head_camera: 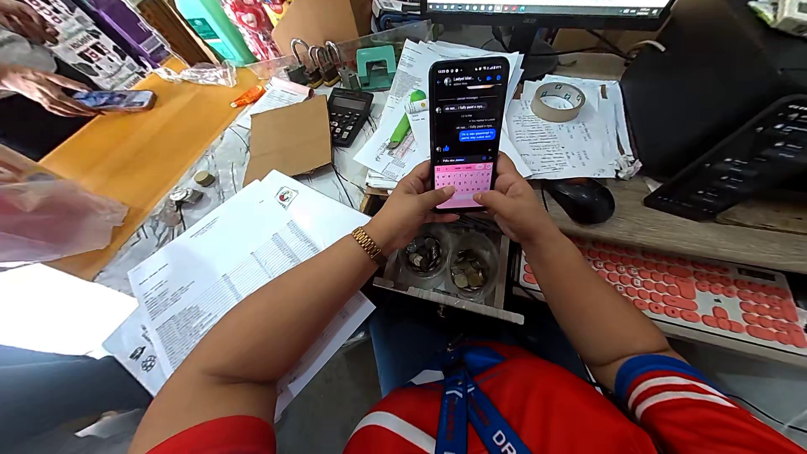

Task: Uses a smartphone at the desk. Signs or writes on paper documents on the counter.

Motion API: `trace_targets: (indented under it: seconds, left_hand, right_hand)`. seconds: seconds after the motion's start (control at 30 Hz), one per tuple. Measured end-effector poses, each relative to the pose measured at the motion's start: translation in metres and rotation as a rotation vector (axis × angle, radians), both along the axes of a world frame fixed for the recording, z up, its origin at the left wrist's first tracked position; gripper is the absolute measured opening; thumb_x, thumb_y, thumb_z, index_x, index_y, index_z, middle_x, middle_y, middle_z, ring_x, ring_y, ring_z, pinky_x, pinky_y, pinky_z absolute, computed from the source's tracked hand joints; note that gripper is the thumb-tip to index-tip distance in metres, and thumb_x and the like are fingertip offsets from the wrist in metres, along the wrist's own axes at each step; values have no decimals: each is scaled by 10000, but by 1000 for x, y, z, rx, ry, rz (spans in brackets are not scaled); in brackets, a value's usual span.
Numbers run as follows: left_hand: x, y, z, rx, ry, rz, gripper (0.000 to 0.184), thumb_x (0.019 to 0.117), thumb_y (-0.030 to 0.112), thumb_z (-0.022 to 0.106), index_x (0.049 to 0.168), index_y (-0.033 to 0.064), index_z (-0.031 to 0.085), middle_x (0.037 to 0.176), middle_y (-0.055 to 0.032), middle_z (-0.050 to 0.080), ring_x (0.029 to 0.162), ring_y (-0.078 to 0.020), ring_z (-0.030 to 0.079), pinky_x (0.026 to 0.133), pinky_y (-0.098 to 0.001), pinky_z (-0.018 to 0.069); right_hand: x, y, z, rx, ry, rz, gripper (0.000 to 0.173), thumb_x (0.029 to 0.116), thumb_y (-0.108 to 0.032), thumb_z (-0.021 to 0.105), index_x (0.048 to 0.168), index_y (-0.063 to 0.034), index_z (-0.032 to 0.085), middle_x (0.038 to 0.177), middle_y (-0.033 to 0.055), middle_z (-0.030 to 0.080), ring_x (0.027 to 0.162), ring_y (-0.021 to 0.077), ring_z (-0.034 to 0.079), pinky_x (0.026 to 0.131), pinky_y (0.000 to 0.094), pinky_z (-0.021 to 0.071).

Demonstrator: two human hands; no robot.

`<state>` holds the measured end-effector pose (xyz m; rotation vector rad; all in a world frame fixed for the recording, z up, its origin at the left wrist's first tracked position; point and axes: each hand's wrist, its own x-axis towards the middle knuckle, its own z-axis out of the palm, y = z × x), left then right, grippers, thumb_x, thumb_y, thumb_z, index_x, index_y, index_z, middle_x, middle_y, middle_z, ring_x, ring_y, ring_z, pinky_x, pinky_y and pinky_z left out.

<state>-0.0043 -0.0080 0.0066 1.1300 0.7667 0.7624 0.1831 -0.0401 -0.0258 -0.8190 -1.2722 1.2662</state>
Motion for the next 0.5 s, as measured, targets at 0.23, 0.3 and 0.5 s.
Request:
trace_targets:
  seconds: [0.23, 0.3, 0.5]
  left_hand:
    - [0, 1, -1, -10, -7, 2, 351, 1027, -69, 467, 1333, 103, 482, 1123, -51, 686, 948, -157, 730, 778, -330, 636]
    - [0, 2, 0, -13, -7, -1, 352, 1027, -69, 470, 1333, 104, 481, 1121, -49, 688, 949, -154, 730, 780, -331, 636]
    - [0, 3, -2, -13, -22, -14, 353, 1023, -75, 469, 1328, 104, 481, 1125, -55, 688, 956, -162, 731, 780, -336, 638]
  right_hand:
    - [4, 1, -1, -26, 41, 46, 547, 918, 59, 350, 1444, -90, 338, 1249, 22, 643, 1081, 93, 680, 926, 315, 589]
    - [6, 1, 0, -41, 61, 76, 565, 914, 64, 323, 1456, -96, 326, 1266, 29, 638, 1088, 103, 683, 921, 325, 595]
    - [8, 1, 1, -47, 96, 110, 536, 944, 65, 322, 1451, -108, 329, 1269, 24, 639, 1100, 110, 682, 945, 324, 586]
